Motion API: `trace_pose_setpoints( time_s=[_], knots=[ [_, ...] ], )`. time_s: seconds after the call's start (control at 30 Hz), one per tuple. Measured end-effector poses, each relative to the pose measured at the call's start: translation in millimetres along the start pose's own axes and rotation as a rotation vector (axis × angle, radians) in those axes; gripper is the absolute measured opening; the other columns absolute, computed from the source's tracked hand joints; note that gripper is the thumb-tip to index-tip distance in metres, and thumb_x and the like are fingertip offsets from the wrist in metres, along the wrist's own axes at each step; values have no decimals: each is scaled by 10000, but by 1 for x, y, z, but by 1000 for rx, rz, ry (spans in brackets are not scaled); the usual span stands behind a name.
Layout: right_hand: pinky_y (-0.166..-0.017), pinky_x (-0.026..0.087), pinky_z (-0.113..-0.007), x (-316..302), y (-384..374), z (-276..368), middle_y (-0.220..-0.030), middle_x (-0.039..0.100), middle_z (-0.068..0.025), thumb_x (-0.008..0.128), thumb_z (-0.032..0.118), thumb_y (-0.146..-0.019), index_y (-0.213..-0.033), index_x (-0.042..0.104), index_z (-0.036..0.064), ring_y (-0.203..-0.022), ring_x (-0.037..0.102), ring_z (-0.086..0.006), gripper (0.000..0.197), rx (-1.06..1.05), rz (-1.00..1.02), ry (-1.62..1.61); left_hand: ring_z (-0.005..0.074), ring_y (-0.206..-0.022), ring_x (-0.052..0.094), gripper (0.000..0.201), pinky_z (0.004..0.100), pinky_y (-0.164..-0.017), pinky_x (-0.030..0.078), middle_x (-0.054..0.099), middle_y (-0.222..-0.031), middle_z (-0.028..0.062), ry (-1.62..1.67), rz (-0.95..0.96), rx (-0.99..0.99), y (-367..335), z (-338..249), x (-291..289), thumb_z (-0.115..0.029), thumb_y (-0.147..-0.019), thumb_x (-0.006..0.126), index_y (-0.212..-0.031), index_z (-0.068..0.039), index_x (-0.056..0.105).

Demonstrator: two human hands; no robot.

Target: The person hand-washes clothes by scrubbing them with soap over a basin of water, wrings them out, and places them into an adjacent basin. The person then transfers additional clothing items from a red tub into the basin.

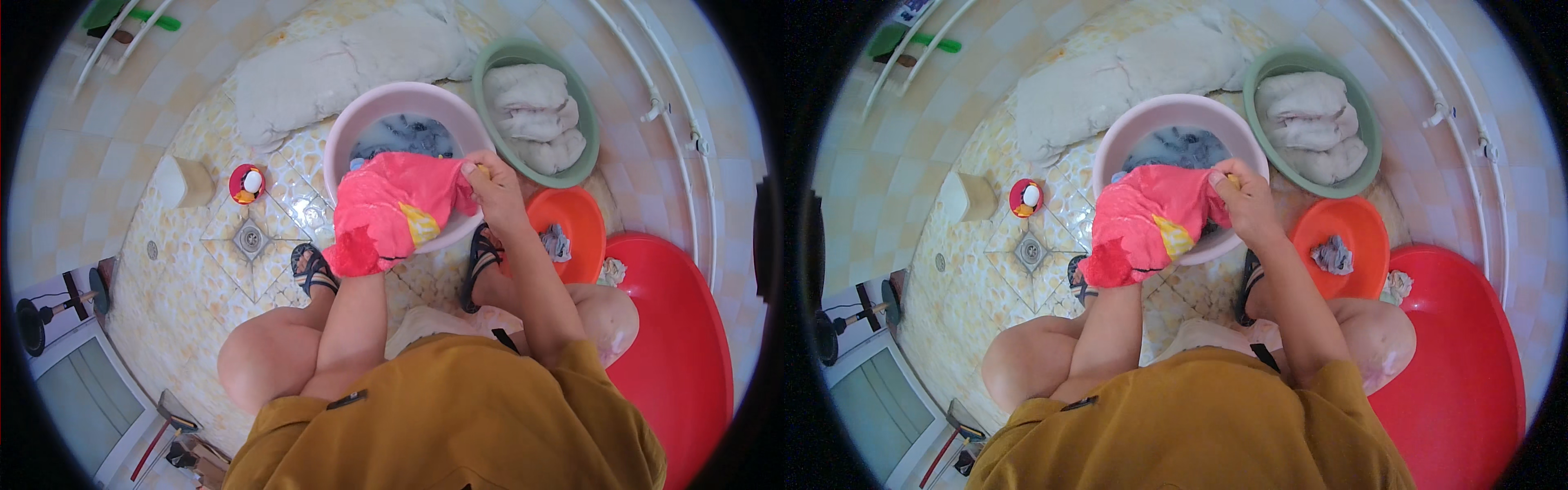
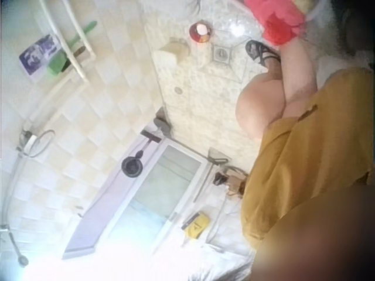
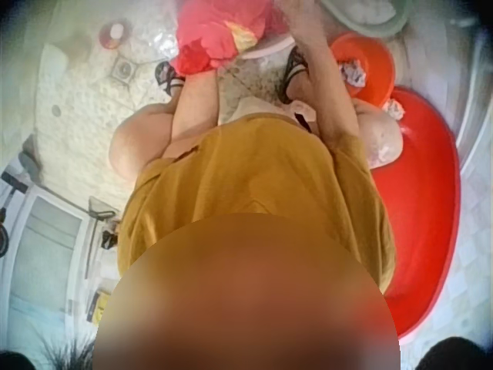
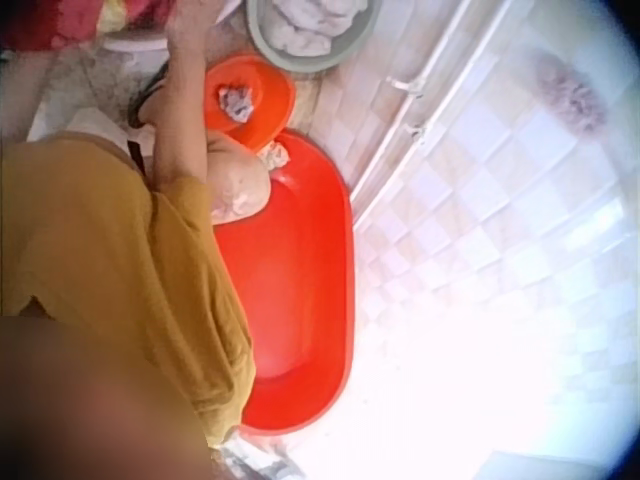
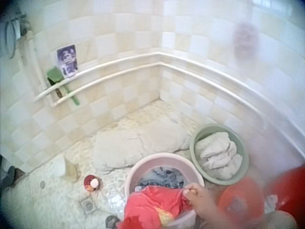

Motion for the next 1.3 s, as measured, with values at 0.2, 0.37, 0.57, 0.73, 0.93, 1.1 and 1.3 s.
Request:
trace_pose_setpoints(
  time_s=[0.2,0.37,0.57,0.73,0.93,1.1,1.3],
  knots=[
    [-695,416,-239,39,19,74,-820,532,-3,521,98,-868,-949,547,42,-774,496,-98,102,-400,68,251,235,-976,571,259,375,-871,448,581,-1043,120,26,-17,11,7,2,-7,-173,-863,480,-1067,-24,534],
    [-794,424,-280,37,-23,-33,-939,564,-33,521,84,-856,-1053,548,38,-900,506,-125,204,-328,142,656,234,-974,571,255,373,-869,449,581,-1039,118,29,-19,-4,10,6,-6,-169,-861,482,-1065,-24,535],
    [-751,442,-270,34,-36,-110,-879,574,-108,471,65,-871,-1069,563,22,-826,569,-175,222,-95,29,-31,232,-972,571,251,371,-866,450,582,-1035,116,20,-11,-3,10,3,-3,-163,-859,485,-1062,-26,535],
    [-658,438,-292,1,-19,-26,-743,549,-85,497,42,-848,-919,574,-1,-704,559,-179,113,-382,-253,230,230,-969,572,247,369,-864,451,582,-1032,114,20,3,16,0,-5,-4,-159,-857,487,-1060,-26,536],
    [-615,447,-365,58,61,62,-779,523,-130,558,38,-787,-896,570,32,-688,548,-304,110,-694,-181,554,228,-967,572,243,367,-862,451,583,-1027,112,25,4,11,-5,-1,-1,-153,-854,490,-1057,-27,536],
    [-644,462,-355,136,81,2,-804,534,-150,554,96,-799,-967,573,36,-729,558,-307,180,-533,312,729,226,-965,572,240,365,-859,452,583,-1024,111,42,-14,-7,18,7,-4,-149,-852,492,-1055,-28,537],
    [-702,469,-366,120,65,27,-829,584,-133,508,110,-831,-905,598,32,-751,583,-295,140,-377,607,531,224,-962,572,236,363,-857,453,584,-1020,109,26,18,-5,-1,-3,3,-144,-850,495,-1052,-29,538]
  ],
)
Point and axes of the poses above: each hand's wrist, its own y-axis away from the middle knuckle, its own x-axis out of the palm, z = x × y, the point moved 9 cm from there along -y, towards the middle knuckle
